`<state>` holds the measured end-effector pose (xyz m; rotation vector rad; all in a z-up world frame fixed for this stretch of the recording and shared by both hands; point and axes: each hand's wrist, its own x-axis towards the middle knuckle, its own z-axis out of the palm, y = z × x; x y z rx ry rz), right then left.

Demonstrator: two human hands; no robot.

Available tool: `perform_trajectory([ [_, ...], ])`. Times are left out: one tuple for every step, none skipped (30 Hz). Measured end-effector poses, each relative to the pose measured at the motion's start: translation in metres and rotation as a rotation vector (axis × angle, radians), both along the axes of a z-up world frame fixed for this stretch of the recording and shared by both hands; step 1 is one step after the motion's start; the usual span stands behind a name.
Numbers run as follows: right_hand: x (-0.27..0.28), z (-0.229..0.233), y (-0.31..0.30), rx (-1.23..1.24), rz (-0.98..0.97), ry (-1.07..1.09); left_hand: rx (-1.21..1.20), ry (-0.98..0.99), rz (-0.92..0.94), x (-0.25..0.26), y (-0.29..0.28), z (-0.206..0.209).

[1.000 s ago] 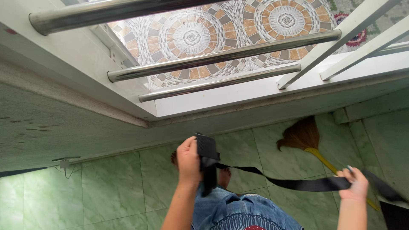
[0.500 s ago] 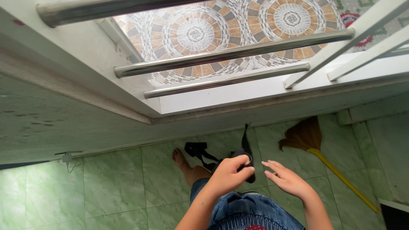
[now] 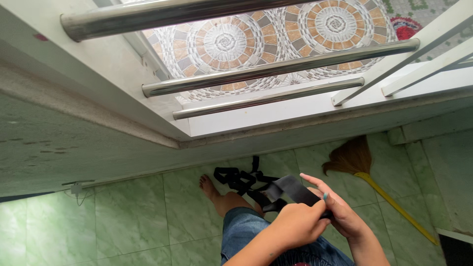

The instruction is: The person prepares a long black strap by threading it through a metal railing on a balcony and then pulling it through.

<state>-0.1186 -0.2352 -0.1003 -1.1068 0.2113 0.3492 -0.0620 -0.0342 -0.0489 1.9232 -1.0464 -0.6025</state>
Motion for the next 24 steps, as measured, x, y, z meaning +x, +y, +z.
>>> perform_trajectory([
  [-0.002,-0.008,-0.003,0.176,-0.008,0.021,-0.047,0.003,0.001,0.001,0.000,0.000],
  [-0.003,-0.013,-0.005,0.355,-0.014,0.041,-0.091,0.007,0.006,0.002,0.003,-0.001],
  [-0.004,-0.013,-0.006,0.311,-0.054,0.069,-0.136,0.010,0.010,0.003,0.004,0.000],
  [-0.002,-0.011,-0.004,0.274,-0.095,0.094,-0.109,0.012,0.020,0.005,0.004,0.000],
  [0.000,-0.009,0.001,0.238,-0.136,0.121,-0.083,0.015,0.030,0.007,0.003,0.002],
  [0.002,-0.006,0.004,0.217,-0.179,0.114,-0.058,0.016,0.033,0.011,0.001,0.003],
  [0.004,-0.004,0.007,0.197,-0.223,0.108,-0.095,0.010,0.058,0.016,0.000,0.005],
  [0.005,-0.003,0.008,0.177,-0.265,0.101,-0.132,0.003,0.084,0.020,-0.001,0.009],
  [0.007,-0.002,0.007,0.271,-0.298,0.047,-0.169,-0.002,0.110,0.024,-0.001,0.014],
  [0.010,-0.001,0.004,0.362,-0.327,-0.009,-0.179,0.068,0.118,0.028,-0.001,0.021],
  [0.012,0.001,0.002,0.454,-0.355,-0.065,-0.188,0.138,0.127,0.034,-0.001,0.028],
  [0.013,0.005,0.001,0.402,-0.404,-0.012,-0.198,0.213,0.135,0.037,-0.002,0.034],
  [0.017,0.009,0.000,0.349,-0.451,0.042,-0.231,0.236,0.140,0.039,-0.003,0.039],
  [0.020,0.011,0.004,0.298,-0.495,0.097,-0.261,0.259,0.149,0.041,-0.004,0.042],
  [0.021,0.012,0.012,0.309,-0.468,0.125,-0.291,0.282,0.158,0.042,-0.005,0.042],
  [0.021,0.011,0.019,0.322,-0.439,0.149,-0.279,0.314,0.179,0.043,-0.007,0.043],
  [0.021,0.010,0.025,0.335,-0.411,0.172,-0.266,0.346,0.199,0.043,-0.008,0.043],
  [0.019,0.007,0.031,0.390,-0.403,0.202,-0.254,0.381,0.215,0.043,-0.010,0.042],
  [0.017,0.004,0.035,0.446,-0.394,0.231,-0.214,0.383,0.223,0.043,-0.011,0.041],
  [0.015,0.001,0.036,0.500,-0.383,0.265,-0.176,0.388,0.234,0.041,-0.012,0.039],
  [0.012,-0.001,0.032,0.476,-0.406,0.217,-0.138,0.393,0.245,0.040,-0.013,0.037],
  [0.010,-0.001,0.022,0.450,-0.421,0.170,-0.148,0.358,0.238,0.038,-0.014,0.034],
  [0.009,-0.002,0.016,0.423,-0.436,0.122,-0.157,0.322,0.230,0.036,-0.014,0.031],
  [0.008,-0.004,0.012,0.304,-0.521,0.114,-0.165,0.285,0.222,0.034,-0.014,0.029],
])
